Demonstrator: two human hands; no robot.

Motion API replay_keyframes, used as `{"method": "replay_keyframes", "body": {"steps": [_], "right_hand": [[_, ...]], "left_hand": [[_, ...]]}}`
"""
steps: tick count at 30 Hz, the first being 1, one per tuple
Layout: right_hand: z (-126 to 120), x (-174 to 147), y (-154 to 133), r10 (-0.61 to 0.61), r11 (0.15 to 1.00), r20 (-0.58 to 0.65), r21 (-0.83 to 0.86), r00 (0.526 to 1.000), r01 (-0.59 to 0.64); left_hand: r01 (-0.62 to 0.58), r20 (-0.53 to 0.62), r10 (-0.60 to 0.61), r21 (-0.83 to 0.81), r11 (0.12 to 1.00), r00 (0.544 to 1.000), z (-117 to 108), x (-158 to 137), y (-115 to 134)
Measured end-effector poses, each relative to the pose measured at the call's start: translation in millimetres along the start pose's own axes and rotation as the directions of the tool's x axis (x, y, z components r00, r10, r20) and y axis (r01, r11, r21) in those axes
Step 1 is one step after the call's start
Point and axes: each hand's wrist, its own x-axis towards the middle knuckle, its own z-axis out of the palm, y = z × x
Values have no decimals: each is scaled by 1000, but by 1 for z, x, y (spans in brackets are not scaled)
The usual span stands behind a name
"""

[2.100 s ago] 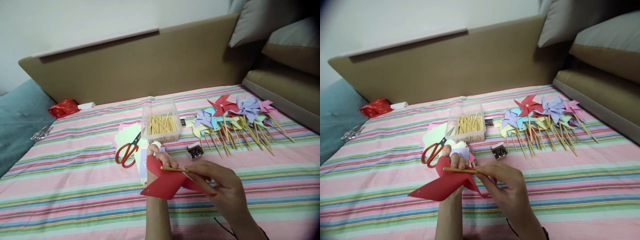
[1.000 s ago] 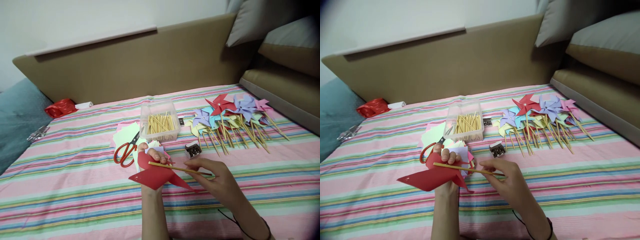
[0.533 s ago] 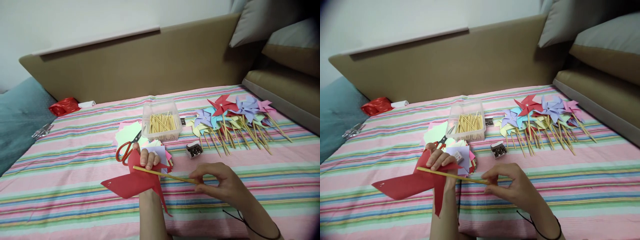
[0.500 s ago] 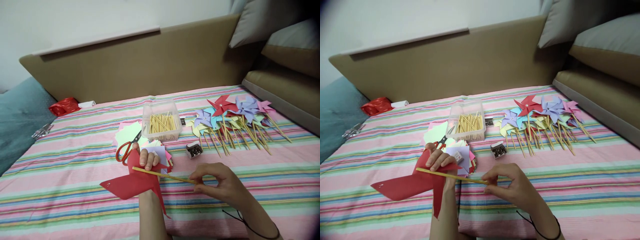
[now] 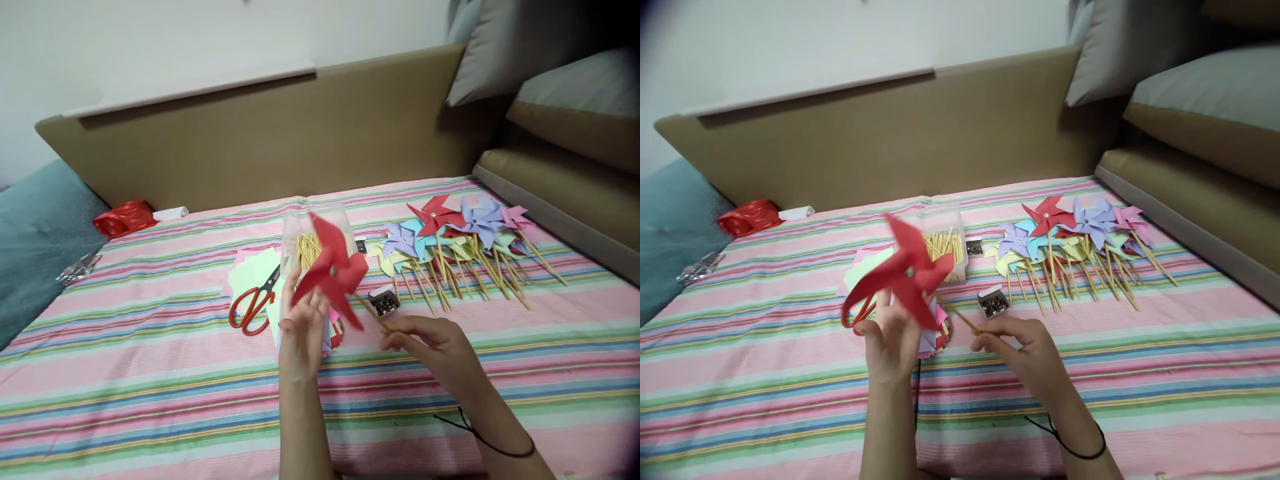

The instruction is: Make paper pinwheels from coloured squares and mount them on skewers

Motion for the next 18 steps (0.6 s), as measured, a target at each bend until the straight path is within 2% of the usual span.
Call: {"method": "replay_keyframes", "body": {"steps": [4, 8, 12, 18], "right_hand": [[2, 4, 8, 120, 990, -184, 94, 976, -104], [6, 9, 17, 188, 980, -265, 117, 946, -162], [10, 9, 20, 235, 967, -202, 147, 951, -208], [16, 8, 14, 239, 967, -29, 96, 971, -236]], "left_hand": [[13, 4, -13, 24, 1000, 1000, 0, 1, 2], [33, -7, -33, 97, 995, 999, 2, 4, -1], [102, -79, -83, 286, 953, 993, 5, 6, -12], [178, -247, -100, 322, 930, 964, 12, 6, -17]]}}
